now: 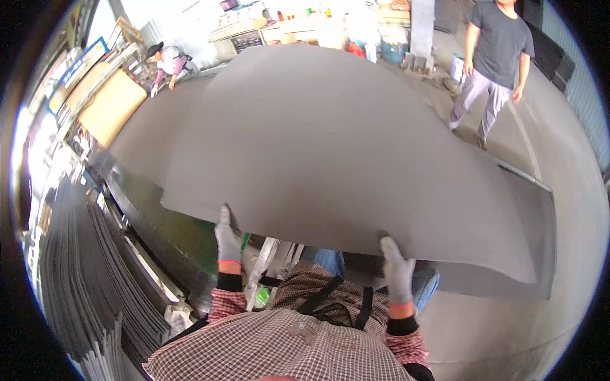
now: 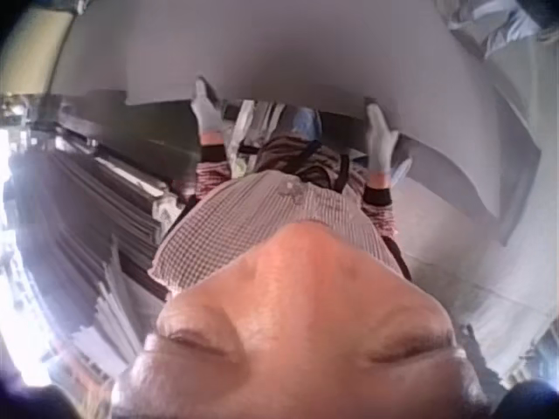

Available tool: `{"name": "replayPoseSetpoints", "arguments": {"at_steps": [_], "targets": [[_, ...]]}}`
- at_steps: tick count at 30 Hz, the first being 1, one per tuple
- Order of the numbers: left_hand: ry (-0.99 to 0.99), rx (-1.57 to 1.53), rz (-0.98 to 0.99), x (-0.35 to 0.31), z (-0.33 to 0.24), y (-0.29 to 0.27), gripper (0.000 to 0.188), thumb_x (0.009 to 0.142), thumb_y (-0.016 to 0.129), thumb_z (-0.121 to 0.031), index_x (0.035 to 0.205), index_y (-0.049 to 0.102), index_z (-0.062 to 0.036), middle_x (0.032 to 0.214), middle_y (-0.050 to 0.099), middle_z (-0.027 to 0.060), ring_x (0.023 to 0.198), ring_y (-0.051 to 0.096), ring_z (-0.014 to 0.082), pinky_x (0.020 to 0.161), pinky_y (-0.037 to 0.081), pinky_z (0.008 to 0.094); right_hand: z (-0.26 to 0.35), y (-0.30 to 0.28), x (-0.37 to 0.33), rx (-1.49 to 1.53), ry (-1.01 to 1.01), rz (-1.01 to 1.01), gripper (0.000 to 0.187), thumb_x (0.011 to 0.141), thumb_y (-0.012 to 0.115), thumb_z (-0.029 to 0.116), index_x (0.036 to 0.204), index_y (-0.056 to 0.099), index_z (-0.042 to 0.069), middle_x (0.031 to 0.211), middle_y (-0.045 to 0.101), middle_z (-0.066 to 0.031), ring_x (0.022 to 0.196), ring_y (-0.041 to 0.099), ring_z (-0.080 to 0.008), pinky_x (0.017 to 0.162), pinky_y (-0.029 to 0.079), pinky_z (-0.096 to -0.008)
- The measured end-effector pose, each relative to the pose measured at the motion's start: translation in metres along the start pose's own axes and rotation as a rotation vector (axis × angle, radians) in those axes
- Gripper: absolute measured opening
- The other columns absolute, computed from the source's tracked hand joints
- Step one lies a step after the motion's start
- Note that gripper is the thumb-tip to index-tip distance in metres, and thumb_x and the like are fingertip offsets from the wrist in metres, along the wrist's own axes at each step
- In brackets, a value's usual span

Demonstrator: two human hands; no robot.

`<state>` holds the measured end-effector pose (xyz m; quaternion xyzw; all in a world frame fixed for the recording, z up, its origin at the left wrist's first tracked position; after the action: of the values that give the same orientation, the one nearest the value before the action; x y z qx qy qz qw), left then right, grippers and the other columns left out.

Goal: Stacking large grey foam or rubber sheets onto a conveyor belt or workspace table.

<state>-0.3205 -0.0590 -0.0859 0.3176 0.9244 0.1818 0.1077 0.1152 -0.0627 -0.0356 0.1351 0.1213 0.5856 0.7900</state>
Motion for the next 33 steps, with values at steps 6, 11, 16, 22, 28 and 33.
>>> {"name": "replayPoseSetpoints", "arguments": {"at_steps": [6, 11, 16, 22, 28, 33], "targets": [[0.022, 0.180, -0.153, 0.025, 0.068, -0.141, 0.030, 0.087, 0.060, -0.018, 0.111, 0.057, 0.0006, 0.099, 0.061, 0.0073, 0.079, 0.060, 0.0185, 0.071, 0.050, 0.0334, -0.072, 0.026, -0.036, -0.145, -0.003, 0.218, 0.033, 0.079, 0.069, 0.005, 0.109, 0.056, -0.002, 0.105, 0.058, -0.0058, 0.092, 0.054, -0.0159, 0.083, 0.044, -0.0291], [0.185, 0.220, -0.142, 0.049, 0.027, -0.109, 0.027, 0.087, 0.057, -0.013, 0.107, 0.057, 0.0047, 0.097, 0.061, 0.0084, 0.081, 0.056, 0.0210, 0.076, 0.046, 0.0344, -0.075, 0.023, -0.030, -0.254, -0.178, 0.197, 0.037, 0.081, 0.065, 0.009, 0.116, 0.053, 0.001, 0.110, 0.057, -0.0085, 0.103, 0.052, -0.0191, 0.089, 0.041, -0.0330], [0.238, 0.169, -0.167, 0.140, -0.007, -0.129, 0.027, 0.086, 0.058, -0.014, 0.105, 0.058, 0.0060, 0.096, 0.062, 0.0085, 0.082, 0.056, 0.0207, 0.078, 0.045, 0.0338, -0.027, -0.030, -0.008, 0.626, -0.010, -0.132, 0.059, 0.090, 0.042, 0.048, 0.125, 0.048, 0.000, 0.121, 0.054, -0.0155, 0.108, 0.052, -0.0293, 0.093, 0.043, -0.0416], [0.298, 1.295, -0.516, 0.208, -0.066, -0.178, 0.045, 0.082, 0.063, -0.026, 0.114, 0.053, 0.0037, 0.111, 0.058, 0.0198, 0.092, 0.058, 0.0363, 0.078, 0.047, 0.0415, -0.050, -0.077, -0.007, -0.894, -0.398, 0.127, 0.033, 0.088, 0.058, 0.022, 0.111, 0.058, -0.001, 0.110, 0.060, -0.0131, 0.100, 0.056, -0.0262, 0.090, 0.044, -0.0357], [0.717, 1.538, 0.400, 0.073, -0.005, 0.060, 0.073, 0.079, 0.056, -0.055, 0.127, 0.044, -0.0025, 0.129, 0.043, 0.0265, 0.122, 0.038, 0.0421, 0.100, 0.030, 0.0521, -0.077, 0.093, -0.035, -0.277, 0.348, 0.231, 0.034, 0.088, 0.062, 0.025, 0.112, 0.059, 0.001, 0.112, 0.058, -0.0056, 0.102, 0.053, -0.0158, 0.090, 0.042, -0.0296], [0.666, 1.846, 0.295, 0.091, 0.035, 0.025, 0.080, 0.075, 0.056, -0.062, 0.129, 0.044, -0.0035, 0.133, 0.043, 0.0220, 0.123, 0.038, 0.0384, 0.098, 0.032, 0.0530, -0.259, 0.085, -0.001, -0.243, 0.458, 0.968, 0.059, 0.090, 0.054, 0.039, 0.134, 0.041, 0.003, 0.132, 0.048, -0.0085, 0.124, 0.040, -0.0177, 0.106, 0.028, -0.0315]]}}
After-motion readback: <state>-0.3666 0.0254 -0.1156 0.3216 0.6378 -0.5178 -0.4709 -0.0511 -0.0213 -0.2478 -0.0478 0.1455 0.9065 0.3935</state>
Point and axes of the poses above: each hand's wrist, its own x-axis towards the middle knuckle, its own y-axis out of the palm, z = x × y, the point moved 4 cm from there along x, towards the middle knuckle
